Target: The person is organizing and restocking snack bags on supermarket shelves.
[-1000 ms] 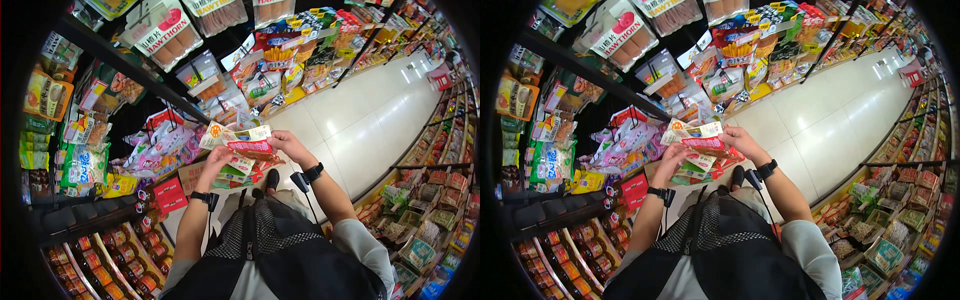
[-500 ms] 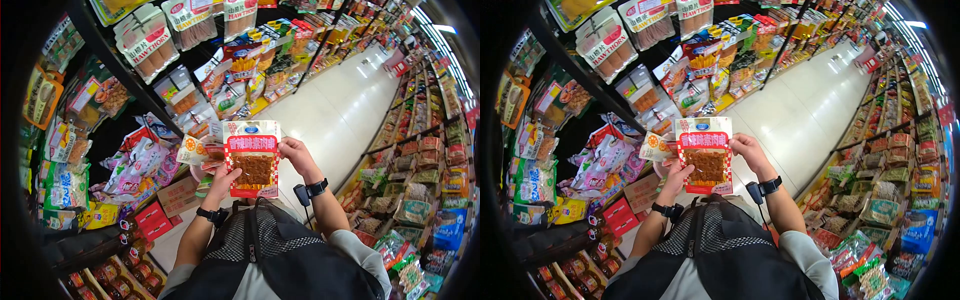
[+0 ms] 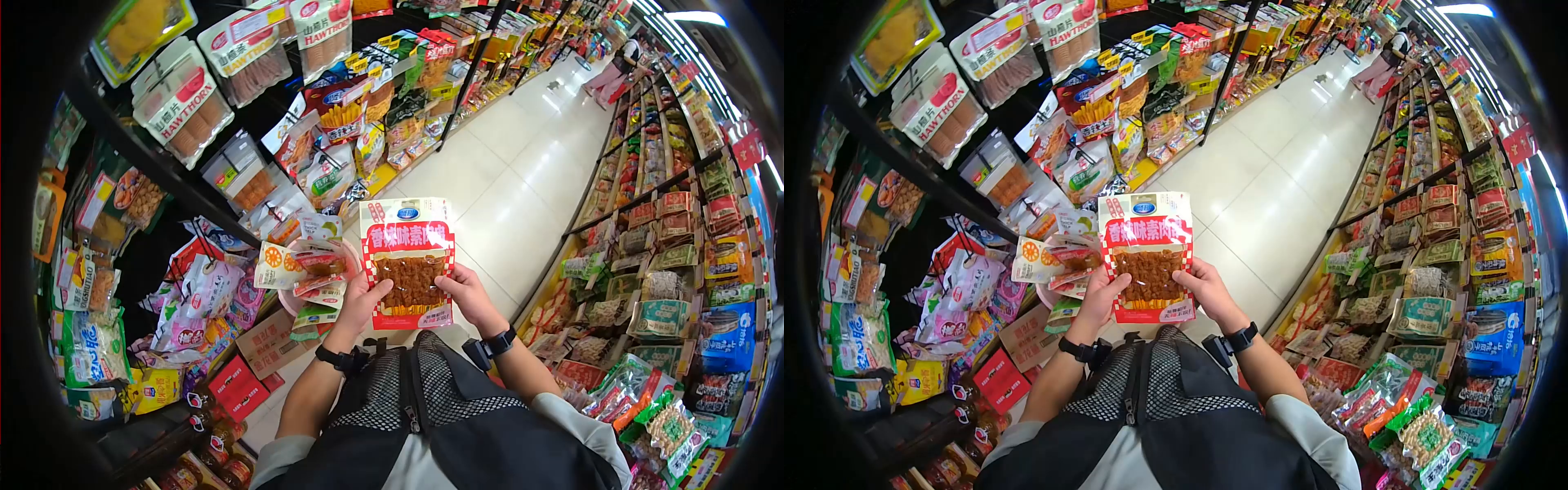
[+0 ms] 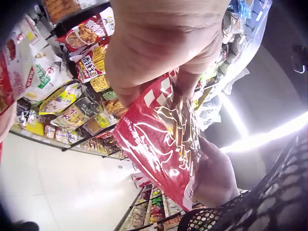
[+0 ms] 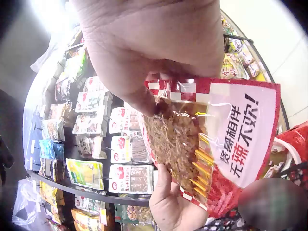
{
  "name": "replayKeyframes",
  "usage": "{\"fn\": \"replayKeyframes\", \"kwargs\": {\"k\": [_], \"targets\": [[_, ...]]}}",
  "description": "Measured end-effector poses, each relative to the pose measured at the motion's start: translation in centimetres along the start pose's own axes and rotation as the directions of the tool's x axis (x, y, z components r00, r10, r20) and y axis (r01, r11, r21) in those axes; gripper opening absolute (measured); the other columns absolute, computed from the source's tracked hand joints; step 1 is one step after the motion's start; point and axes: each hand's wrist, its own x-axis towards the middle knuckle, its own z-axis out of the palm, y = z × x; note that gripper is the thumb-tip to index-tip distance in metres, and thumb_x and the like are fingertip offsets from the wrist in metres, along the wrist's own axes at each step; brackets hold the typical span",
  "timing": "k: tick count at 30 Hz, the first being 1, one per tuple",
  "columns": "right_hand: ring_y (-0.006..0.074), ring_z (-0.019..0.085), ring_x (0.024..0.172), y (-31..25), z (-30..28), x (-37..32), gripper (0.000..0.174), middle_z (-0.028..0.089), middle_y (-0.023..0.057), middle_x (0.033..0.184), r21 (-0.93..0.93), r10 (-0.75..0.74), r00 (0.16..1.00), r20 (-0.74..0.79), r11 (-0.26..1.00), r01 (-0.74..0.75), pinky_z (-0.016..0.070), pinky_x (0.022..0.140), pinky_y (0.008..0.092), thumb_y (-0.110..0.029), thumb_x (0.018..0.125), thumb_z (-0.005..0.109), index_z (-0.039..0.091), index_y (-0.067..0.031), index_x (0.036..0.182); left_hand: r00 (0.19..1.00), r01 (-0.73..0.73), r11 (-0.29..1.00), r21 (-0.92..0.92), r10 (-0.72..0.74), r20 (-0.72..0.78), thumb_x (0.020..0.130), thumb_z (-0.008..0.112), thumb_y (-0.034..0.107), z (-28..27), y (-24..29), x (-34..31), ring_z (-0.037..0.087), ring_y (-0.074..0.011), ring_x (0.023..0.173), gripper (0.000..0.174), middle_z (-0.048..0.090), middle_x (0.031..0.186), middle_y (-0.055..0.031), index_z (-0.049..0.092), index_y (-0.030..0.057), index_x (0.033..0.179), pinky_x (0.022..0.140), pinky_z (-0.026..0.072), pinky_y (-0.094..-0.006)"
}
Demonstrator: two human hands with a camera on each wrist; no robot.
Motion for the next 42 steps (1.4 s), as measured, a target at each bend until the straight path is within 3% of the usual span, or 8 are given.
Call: {"fn": "replayKeyframes", "kwargs": {"k": [15,22,29,34,36,38,39,42], "targets": [[0.0123,0.061,0.101,-8.3,-21.2,8.7,0.033,0.066,0.0054,0.113,0.105,-0.107,0.989,-0.104,0.987,0.118,0.0485,0.091,0.0292,-0.007,0.092,0.059,0.059,0.0027,0.123,0.996,0.078,0.996,0.034,-0.079,0.045,0.095,0.058,0.006,13.1,-6.2,20.4,0.058,-0.0138,0.114,0.040,0.062,0.126,-0.0047,0.052,0.0020,0.134,0.102,0.0436,-0.0321],[0.0070,0.056,0.078,-13.0,-31.7,9.8,0.030,0.066,-0.0007,0.099,0.195,-0.149,0.960,-0.237,0.961,0.198,0.0456,0.070,0.0234,-0.004,0.087,0.057,0.062,-0.0026,0.116,0.975,0.174,0.983,0.052,-0.179,0.130,0.095,0.055,0.003,23.0,-8.0,29.5,0.061,-0.0150,0.110,0.037,0.063,0.124,-0.0064,0.052,0.0002,0.132,0.099,0.0472,-0.0326],[0.0075,0.056,0.079,-15.2,-37.4,10.7,0.030,0.065,-0.0001,0.098,0.252,-0.202,0.913,-0.354,0.920,0.301,0.0450,0.070,0.0239,-0.004,0.085,0.058,0.062,-0.0023,0.115,0.949,0.232,0.960,0.158,-0.259,0.182,0.095,0.056,0.005,27.8,-9.7,36.2,0.059,-0.0150,0.114,0.037,0.062,0.126,-0.0060,0.053,0.0015,0.131,0.100,0.0459,-0.0338],[0.0033,0.040,0.051,-18.4,-43.6,12.1,0.020,0.050,-0.0074,0.068,0.126,-0.150,0.886,-0.439,0.966,0.225,0.0312,0.047,0.0206,-0.007,0.086,0.060,0.062,-0.0034,0.106,0.940,0.187,0.967,0.173,-0.227,0.253,0.094,0.060,0.008,31.5,-12.0,43.1,0.058,-0.0126,0.110,0.040,0.063,0.122,-0.0033,0.053,0.0048,0.133,0.097,0.0460,-0.0313],[0.0021,0.044,0.063,-19.2,-47.2,13.3,0.030,0.057,-0.0081,0.082,0.103,-0.156,0.894,-0.421,0.971,0.218,0.0338,0.055,0.0200,-0.009,0.088,0.062,0.062,-0.0018,0.117,0.943,0.196,0.894,0.403,-0.285,0.173,0.093,0.060,0.006,33.9,-10.8,45.8,0.059,-0.0130,0.111,0.046,0.061,0.126,-0.0042,0.048,0.0048,0.138,0.095,0.0475,-0.0303],[0.0046,0.052,0.077,-21.8,-49.5,14.7,0.033,0.062,-0.0038,0.096,0.088,-0.226,0.873,-0.432,0.953,0.290,0.0422,0.067,0.0206,-0.009,0.090,0.062,0.061,-0.0005,0.121,0.937,0.133,0.977,0.168,-0.180,0.301,0.093,0.058,0.003,36.8,-11.3,49.6,0.058,-0.0152,0.117,0.050,0.058,0.131,-0.0064,0.043,0.0035,0.141,0.102,0.0458,-0.0328],[0.0072,0.058,0.089,-22.0,-51.9,15.4,0.034,0.064,0.0005,0.107,0.040,-0.158,0.889,-0.429,0.980,0.193,0.0466,0.078,0.0229,-0.007,0.091,0.060,0.059,0.0003,0.124,0.920,0.110,0.985,0.130,-0.150,0.363,0.092,0.057,0.002,37.7,-11.8,51.8,0.057,-0.0159,0.118,0.053,0.058,0.132,-0.0067,0.041,0.0038,0.142,0.103,0.0442,-0.0335],[0.0086,0.060,0.093,-25.3,-56.2,18.7,0.035,0.065,0.0030,0.111,0.081,-0.275,0.856,-0.437,0.936,0.342,0.0486,0.081,0.0249,-0.005,0.092,0.058,0.057,0.0006,0.126,0.920,0.102,0.987,0.124,-0.141,0.366,0.091,0.055,0.001,41.1,-12.3,57.7,0.054,-0.0167,0.122,0.055,0.055,0.136,-0.0074,0.039,0.0029,0.143,0.106,0.0411,-0.0344]]}}
